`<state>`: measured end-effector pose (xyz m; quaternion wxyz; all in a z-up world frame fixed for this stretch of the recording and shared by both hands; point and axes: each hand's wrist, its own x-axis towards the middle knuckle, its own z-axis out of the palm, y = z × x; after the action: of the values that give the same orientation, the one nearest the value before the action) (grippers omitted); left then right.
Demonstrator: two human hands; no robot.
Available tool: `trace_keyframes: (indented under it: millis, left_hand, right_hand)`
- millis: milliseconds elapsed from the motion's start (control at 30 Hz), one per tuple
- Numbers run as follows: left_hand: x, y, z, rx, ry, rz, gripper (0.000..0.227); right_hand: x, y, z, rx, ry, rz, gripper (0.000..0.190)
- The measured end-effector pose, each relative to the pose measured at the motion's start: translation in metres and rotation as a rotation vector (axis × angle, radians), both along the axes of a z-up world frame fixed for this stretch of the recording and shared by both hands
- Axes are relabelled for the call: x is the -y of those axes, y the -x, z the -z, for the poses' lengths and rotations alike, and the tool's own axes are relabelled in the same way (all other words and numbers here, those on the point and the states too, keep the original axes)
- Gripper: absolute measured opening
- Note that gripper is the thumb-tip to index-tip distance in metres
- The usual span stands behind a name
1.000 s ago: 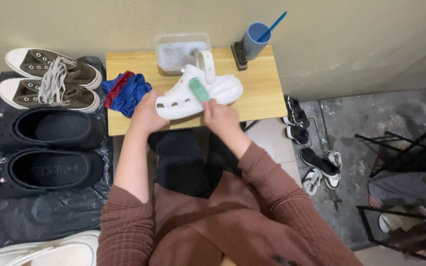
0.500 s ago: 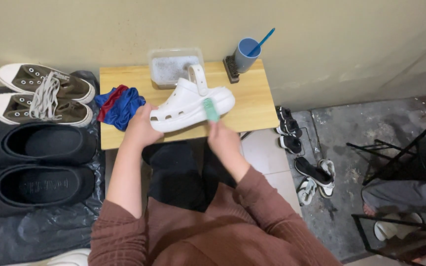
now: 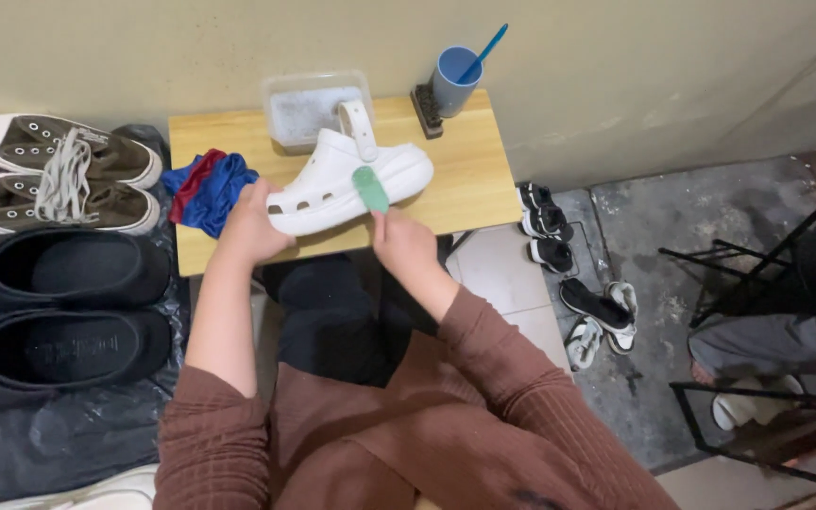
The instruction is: The person scrubs a white clog-style shoe with a green brush, working on the exterior, interior, and sole. The shoe is repeatedly turned and repositioned on a small wooden table while being cleaned.
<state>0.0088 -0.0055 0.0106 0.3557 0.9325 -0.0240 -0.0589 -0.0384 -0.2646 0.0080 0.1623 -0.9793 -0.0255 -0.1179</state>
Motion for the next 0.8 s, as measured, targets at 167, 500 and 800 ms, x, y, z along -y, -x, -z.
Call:
trace_keyframes:
  millis: [167, 500, 800]
  left_hand:
    - [-0.005, -0.010, 0.019, 0.013, -0.009, 0.003, 0.083]
    - [-0.003, -0.006, 0.010, 0.056, -0.046, 0.048, 0.079]
    - [0.001, -0.005, 0.009, 0.016, -0.072, -0.001, 0.078]
  right_hand:
    - [0.047, -0.052, 0.002, -0.084, -0.039, 0.072, 0.047]
    - [0.042, -0.068, -0.039, -0.275, -0.011, 0.077, 0.055]
    - [-0.006, -0.006, -0.026, -0.202, 0.100, -0.078, 0.030]
